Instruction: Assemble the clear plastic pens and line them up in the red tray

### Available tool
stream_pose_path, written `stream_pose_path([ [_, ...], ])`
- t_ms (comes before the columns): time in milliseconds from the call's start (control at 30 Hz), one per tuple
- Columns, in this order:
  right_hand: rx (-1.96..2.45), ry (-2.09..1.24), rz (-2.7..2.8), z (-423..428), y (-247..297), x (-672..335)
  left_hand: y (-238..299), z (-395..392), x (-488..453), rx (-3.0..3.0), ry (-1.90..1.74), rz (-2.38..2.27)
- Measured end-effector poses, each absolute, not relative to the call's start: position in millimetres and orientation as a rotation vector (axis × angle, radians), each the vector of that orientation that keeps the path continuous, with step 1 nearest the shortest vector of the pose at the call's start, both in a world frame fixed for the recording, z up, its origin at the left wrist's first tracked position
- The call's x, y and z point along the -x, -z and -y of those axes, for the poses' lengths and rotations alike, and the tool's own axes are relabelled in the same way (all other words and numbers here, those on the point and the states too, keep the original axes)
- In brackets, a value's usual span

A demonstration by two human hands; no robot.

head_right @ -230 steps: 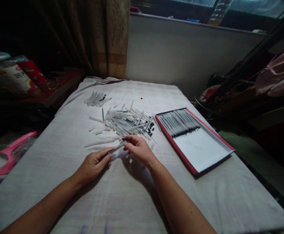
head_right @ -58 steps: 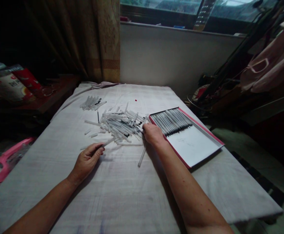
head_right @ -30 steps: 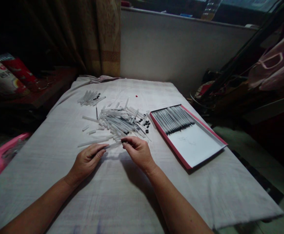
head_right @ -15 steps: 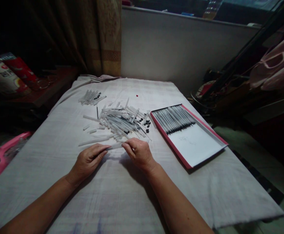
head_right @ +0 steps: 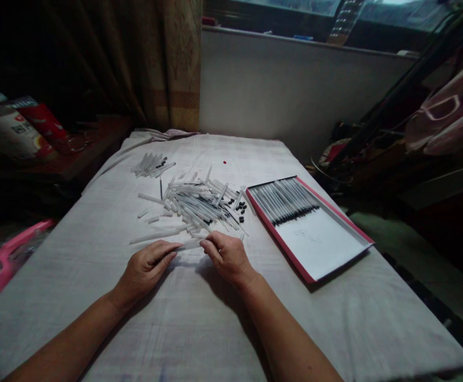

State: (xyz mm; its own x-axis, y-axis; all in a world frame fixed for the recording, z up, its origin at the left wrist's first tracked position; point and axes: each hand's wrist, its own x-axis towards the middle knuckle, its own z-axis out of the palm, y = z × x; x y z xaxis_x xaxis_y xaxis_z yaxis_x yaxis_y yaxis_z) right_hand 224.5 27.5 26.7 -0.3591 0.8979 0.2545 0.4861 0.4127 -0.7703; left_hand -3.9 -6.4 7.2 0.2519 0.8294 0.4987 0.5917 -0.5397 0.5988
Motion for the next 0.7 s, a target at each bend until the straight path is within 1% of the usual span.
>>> stream_pose_path([
  [233,1.156,-0.914,1.953,-26.4,-27.7,-227.7,-8.3,6.3,4.1,-2.229,-1.183,-1.324],
  [433,1.161,-0.852,1.98,-27.1,-29.3,-227.8,-7.5,6.5,3.8,-2.216,-1.159,-1.336],
  [700,1.143,-0.859,1.98,-27.8,-25.0,-228.4,-9.6,6.3,3.7,-2.199,-1.161,-1.333],
])
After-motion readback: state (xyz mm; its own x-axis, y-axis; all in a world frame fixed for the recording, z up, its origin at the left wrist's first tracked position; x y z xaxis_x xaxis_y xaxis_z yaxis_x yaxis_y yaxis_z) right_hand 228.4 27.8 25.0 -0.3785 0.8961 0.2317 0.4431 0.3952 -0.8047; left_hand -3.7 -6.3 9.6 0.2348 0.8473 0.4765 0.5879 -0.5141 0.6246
